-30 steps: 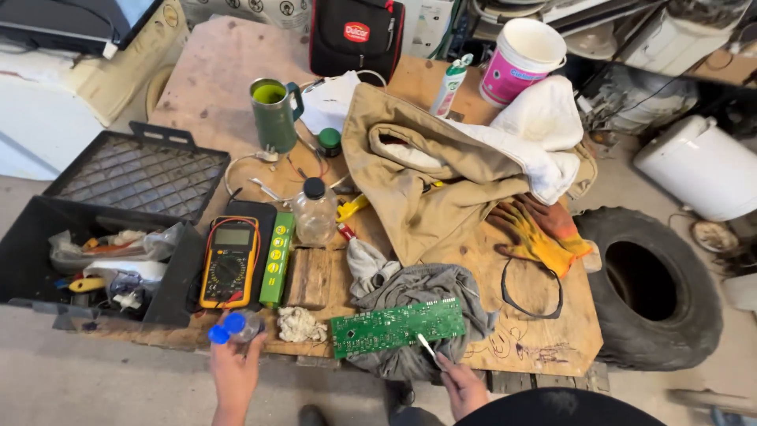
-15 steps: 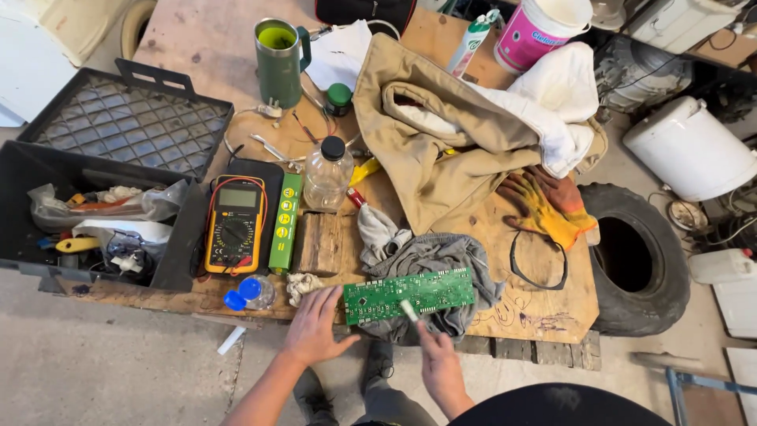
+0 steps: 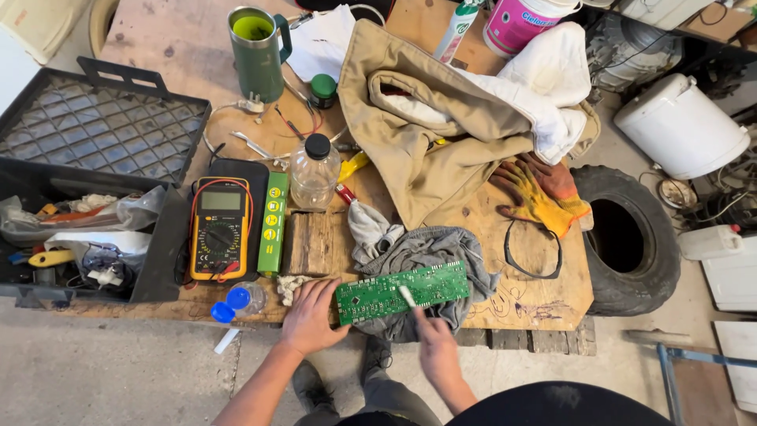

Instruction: The person cleans a printed circuit board using a toothbrush and cleaning liquid at a workshop bench.

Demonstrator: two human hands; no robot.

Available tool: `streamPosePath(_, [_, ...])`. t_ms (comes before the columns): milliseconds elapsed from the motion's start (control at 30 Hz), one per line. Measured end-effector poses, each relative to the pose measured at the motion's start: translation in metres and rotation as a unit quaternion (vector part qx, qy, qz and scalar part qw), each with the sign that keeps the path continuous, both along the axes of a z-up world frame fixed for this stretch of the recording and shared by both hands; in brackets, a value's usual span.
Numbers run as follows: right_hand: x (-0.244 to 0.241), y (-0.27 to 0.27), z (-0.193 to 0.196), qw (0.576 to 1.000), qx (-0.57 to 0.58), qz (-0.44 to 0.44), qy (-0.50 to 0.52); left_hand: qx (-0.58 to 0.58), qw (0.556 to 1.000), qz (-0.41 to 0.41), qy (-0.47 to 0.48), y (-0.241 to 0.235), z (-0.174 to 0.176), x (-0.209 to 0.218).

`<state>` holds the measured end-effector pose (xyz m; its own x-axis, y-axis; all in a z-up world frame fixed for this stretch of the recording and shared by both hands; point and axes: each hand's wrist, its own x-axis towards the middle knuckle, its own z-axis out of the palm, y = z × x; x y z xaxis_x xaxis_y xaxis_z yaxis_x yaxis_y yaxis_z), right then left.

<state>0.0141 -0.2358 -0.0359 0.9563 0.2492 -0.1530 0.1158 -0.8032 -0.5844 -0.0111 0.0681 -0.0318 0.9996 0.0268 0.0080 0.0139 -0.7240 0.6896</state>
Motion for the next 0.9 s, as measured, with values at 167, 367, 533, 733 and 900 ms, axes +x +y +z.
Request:
streamPosePath(167, [-0.010,-0.015,-0.006,0.999,0.002,0.048,-0.025,-0.032,0.999,0.002,0.019,0.003,0.003,0.001])
streamPosePath(367, [-0.021,0.004,-0.010,0.995,0.012,0.082,-0.050,-0.045,0.998,0.006,0.034,0.002,0.005,-0.003])
streamPosePath(533, [-0.013,-0.013,-0.019,0.999,-0.012,-0.049,0.006,-0.048,0.996,-0.006,0.072,0.007,0.010,0.001])
streamPosePath(733, [-0.029,-0.016,-0.033,0.989,-0.027,0.095,-0.107,-0.050,0.998,-0.011,0.044,0.007,0.004,-0.001])
streamPosePath(900, [-0.045,0.006,-0.033,0.999,0.006,0.043,0.001,-0.041,0.996,-0.016,0.074,0.006,0.010,0.000])
